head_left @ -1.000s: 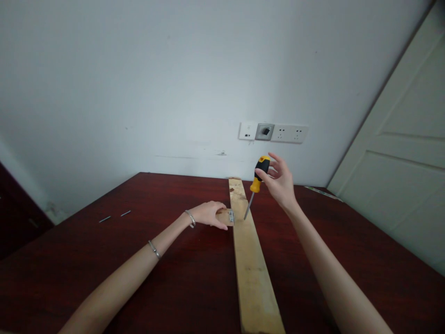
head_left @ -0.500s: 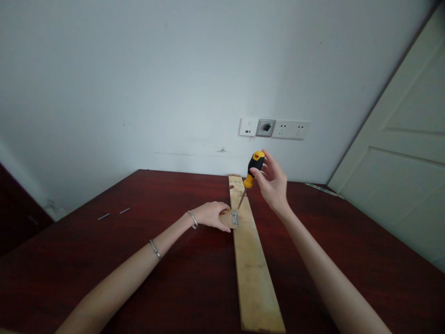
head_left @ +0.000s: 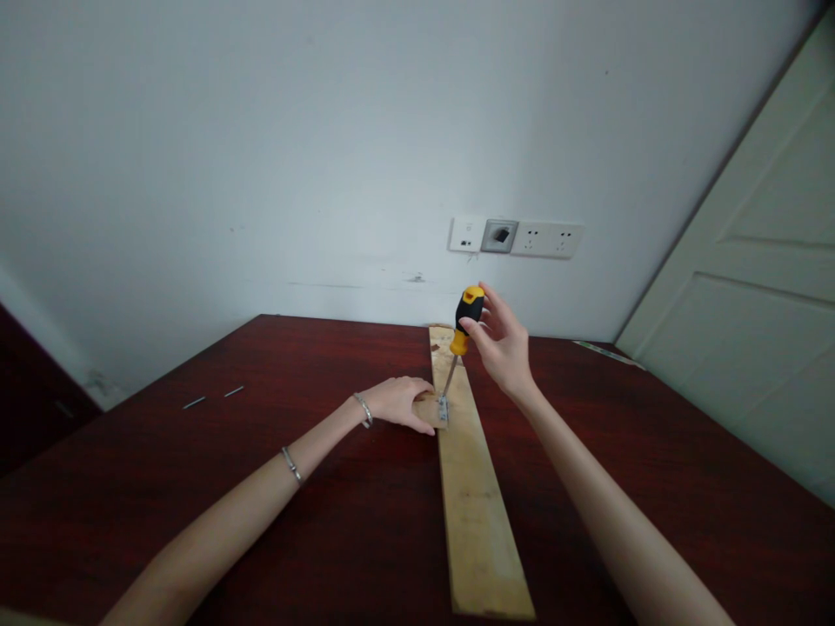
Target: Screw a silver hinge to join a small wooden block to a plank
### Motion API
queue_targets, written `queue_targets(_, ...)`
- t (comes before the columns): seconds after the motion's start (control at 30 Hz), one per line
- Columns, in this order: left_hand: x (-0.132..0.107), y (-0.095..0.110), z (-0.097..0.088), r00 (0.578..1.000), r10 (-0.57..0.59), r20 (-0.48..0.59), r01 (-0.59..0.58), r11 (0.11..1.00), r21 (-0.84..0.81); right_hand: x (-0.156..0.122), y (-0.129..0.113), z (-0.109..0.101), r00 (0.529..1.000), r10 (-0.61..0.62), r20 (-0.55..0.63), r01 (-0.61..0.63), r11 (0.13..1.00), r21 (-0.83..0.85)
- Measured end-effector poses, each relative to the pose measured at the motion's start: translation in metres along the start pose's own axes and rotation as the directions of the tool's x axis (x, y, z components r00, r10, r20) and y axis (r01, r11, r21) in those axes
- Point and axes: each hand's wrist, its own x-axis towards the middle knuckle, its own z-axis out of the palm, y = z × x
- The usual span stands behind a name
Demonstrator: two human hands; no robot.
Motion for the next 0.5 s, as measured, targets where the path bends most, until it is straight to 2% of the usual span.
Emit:
queue_targets(0.27,0.0004,-0.0017,0.0017,1.0,0.02,-0.004,-0.02,1.0,-0.016,-0.0012,-0.0007,0.0016,1.0,-0.016,-0.006,0.016,1.0,0.02)
queue_targets(0.5,0.0,-0.0012,0.0009,1.0,0.017,-0.002,-0.017,1.0,-0.014,-0.0015,-0.0005,0.0015,1.0,-0.025,0.01,0.025,0.999,-0.046)
